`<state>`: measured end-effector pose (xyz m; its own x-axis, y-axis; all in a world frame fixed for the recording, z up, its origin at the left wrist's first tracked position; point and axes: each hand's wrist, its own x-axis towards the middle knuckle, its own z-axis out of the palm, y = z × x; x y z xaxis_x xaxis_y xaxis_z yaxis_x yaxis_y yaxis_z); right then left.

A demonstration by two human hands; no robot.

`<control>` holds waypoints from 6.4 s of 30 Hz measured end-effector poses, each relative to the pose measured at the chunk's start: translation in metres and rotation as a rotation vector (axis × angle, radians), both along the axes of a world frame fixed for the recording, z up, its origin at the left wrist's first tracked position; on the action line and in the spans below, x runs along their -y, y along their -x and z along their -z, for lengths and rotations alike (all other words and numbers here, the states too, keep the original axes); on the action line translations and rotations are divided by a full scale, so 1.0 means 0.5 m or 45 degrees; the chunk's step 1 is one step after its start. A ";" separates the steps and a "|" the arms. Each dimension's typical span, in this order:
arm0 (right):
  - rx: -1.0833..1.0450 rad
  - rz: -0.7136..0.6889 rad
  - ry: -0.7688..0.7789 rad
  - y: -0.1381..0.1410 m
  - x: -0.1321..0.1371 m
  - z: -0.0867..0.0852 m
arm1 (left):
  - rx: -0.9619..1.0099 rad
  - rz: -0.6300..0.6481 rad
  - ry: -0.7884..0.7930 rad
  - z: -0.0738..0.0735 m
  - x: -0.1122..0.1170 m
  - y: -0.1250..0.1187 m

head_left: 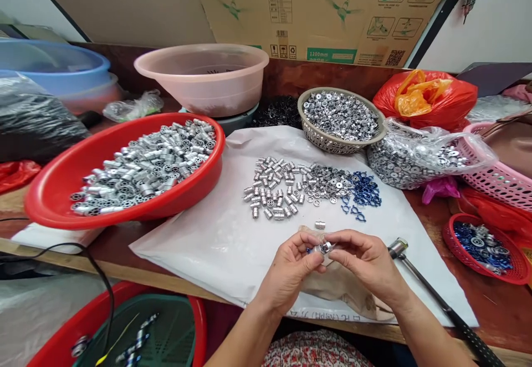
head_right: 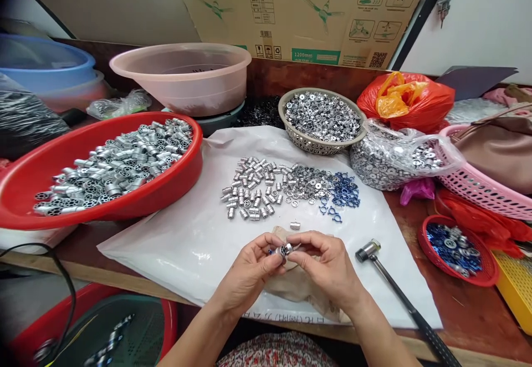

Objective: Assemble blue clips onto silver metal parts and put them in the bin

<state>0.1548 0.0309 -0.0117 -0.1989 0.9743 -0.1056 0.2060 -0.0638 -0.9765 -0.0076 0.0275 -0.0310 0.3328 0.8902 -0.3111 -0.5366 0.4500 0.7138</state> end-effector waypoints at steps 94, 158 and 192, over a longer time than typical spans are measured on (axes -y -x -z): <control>1.544 0.247 -0.443 -0.167 -0.064 0.105 | -1.899 -0.306 -1.090 0.066 0.060 0.173; 0.377 0.055 -0.810 0.042 0.005 0.072 | 0.048 0.192 0.227 0.014 -0.014 0.032; 0.201 0.099 -0.289 -0.004 -0.015 0.047 | 0.265 -0.035 0.331 0.013 -0.014 -0.015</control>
<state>0.1567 0.0386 -0.0349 -0.1207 0.9883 0.0934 0.3599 0.1313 -0.9237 0.0001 0.0347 -0.0373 0.3900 0.7995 -0.4569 -0.6734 0.5861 0.4507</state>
